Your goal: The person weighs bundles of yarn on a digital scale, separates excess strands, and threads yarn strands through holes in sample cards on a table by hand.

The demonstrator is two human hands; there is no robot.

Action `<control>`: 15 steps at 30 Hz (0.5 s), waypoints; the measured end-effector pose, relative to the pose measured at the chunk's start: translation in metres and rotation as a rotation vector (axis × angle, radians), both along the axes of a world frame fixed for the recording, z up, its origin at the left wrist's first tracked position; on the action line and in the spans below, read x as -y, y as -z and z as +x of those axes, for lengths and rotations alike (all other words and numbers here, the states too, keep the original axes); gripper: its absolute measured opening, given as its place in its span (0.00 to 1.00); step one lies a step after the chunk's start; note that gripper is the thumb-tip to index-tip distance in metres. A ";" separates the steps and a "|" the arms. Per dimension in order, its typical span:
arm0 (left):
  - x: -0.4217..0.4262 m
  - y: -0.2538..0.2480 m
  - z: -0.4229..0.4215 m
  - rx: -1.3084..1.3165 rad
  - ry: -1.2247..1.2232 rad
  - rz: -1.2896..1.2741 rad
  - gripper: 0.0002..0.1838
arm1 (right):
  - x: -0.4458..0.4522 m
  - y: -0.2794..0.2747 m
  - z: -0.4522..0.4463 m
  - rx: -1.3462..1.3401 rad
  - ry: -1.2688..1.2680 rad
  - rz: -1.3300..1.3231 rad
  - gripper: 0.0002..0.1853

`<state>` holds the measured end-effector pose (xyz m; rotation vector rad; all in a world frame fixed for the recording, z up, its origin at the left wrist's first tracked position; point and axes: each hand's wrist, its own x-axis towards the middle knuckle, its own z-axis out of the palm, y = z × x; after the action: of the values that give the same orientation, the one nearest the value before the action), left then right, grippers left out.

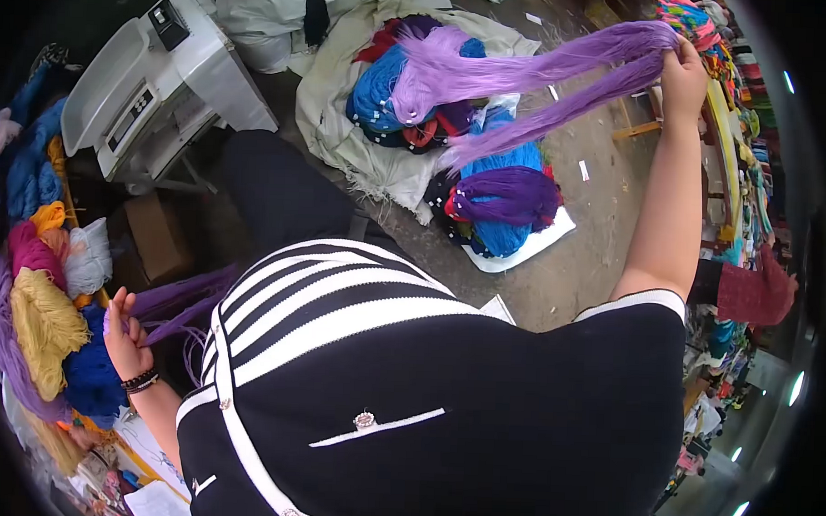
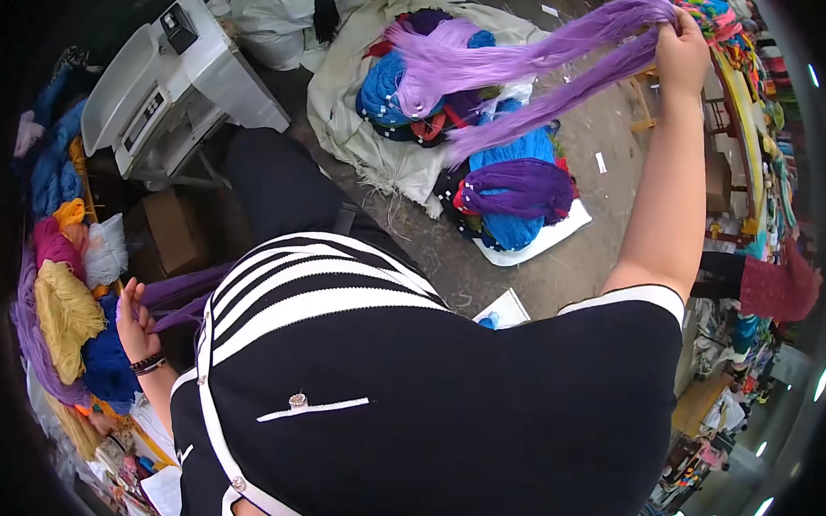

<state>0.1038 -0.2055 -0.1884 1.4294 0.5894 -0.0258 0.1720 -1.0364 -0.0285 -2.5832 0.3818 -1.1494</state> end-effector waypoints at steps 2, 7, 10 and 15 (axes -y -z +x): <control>0.007 -0.005 0.005 0.017 0.032 0.009 0.18 | -0.002 0.012 -0.010 0.013 0.108 -0.200 0.13; 0.012 -0.009 0.004 -0.010 0.033 0.046 0.18 | -0.010 0.124 -0.087 -0.215 0.157 -0.829 0.12; 0.011 -0.006 0.000 -0.045 0.004 0.026 0.18 | -0.030 0.241 -0.172 -0.737 0.249 -0.624 0.05; 0.021 -0.009 -0.006 -0.072 -0.018 0.017 0.18 | -0.113 0.402 -0.277 -1.672 0.445 0.208 0.40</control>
<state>0.0982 -0.2266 -0.1795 1.4439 0.6624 -0.0586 -0.1051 -0.9232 -0.4308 -2.6109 1.2647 1.2100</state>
